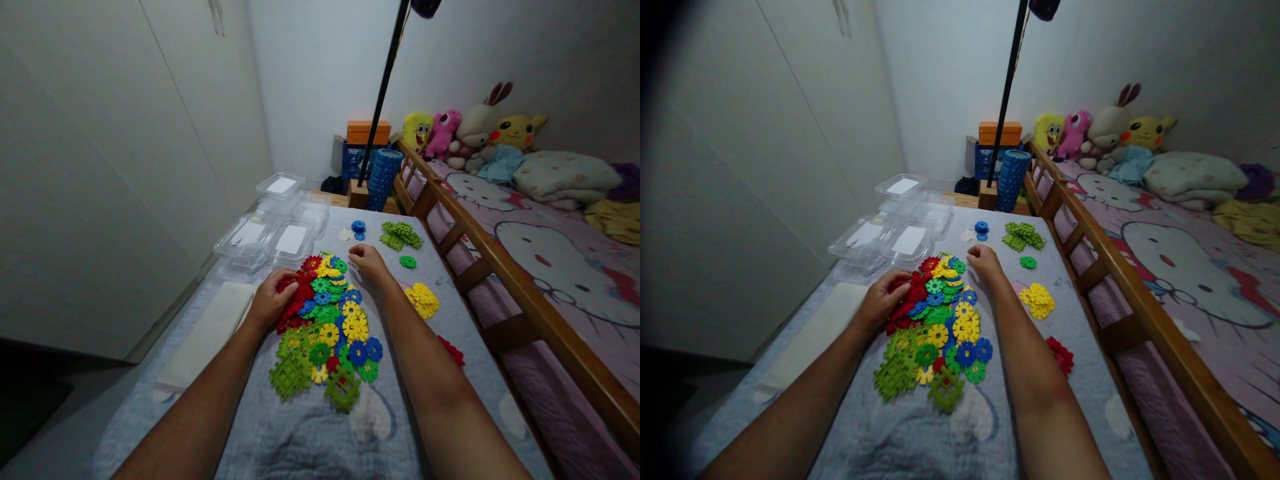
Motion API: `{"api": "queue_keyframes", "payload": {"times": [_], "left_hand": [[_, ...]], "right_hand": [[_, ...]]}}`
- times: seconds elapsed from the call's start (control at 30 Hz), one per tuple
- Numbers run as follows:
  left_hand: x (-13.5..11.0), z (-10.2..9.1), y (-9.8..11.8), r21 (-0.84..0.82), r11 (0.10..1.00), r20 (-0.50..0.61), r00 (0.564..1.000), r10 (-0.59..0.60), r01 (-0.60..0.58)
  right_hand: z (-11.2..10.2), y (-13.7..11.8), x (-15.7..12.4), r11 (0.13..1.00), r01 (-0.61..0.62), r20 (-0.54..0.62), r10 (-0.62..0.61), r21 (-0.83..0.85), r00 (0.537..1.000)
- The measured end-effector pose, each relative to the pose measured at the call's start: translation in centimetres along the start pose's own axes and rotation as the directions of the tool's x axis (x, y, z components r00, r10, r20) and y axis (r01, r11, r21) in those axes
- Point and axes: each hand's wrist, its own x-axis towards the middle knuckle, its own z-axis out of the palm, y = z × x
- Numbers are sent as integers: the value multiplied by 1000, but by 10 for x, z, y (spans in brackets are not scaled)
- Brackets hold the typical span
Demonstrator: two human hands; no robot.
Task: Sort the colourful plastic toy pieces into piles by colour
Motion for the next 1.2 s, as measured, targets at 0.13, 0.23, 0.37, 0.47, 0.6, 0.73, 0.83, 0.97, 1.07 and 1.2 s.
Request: {"api": "queue_keyframes", "payload": {"times": [0.13, 0.23, 0.37, 0.47, 0.6, 0.73, 0.83, 0.97, 1.07, 1.2], "left_hand": [[0, 0, 1, 15, 1000, 1, 1000, 11, -11], [-1, 0, 1, 9, 1000, 4, 1000, 6, -6], [0, 0, -1, 14, 1000, 0, 1000, 5, -5], [0, 0, -3, 18, 1000, -2, 1000, 9, -9], [1, 1, -4, 12, 1000, 5, 1000, 16, -16], [1, 1, -4, 5, 1000, 5, 1000, 9, -9], [0, 1, -4, 3, 1000, 16, 1000, -5, 5], [0, 1, -4, 7, 1000, 14, 1000, 0, 0], [1, 1, -5, 9, 1000, 8, 1000, 8, -8], [2, 1, -5, 15, 1000, 13, 1000, 8, -8]], "right_hand": [[10, -5, -15, 993, 115, 118, -111, -33, 987], [16, -6, -21, 973, 141, 52, -133, -184, 990], [19, -6, -24, 964, 107, -5, -112, -244, 994], [20, -6, -25, 972, 96, -44, -108, -217, 993], [20, -9, -26, 979, 95, -47, -105, -180, 993], [0, -11, -23, 994, 80, -12, -81, -68, 997], [-35, -2, -18, 999, 36, -142, -41, -34, 989], [-86, 27, -18, 985, -164, -295, 140, -60, 945], [-111, 52, -25, 958, -255, -370, 191, -133, 909], [-123, 74, -35, 923, -324, -442, 207, -208, 873]]}}
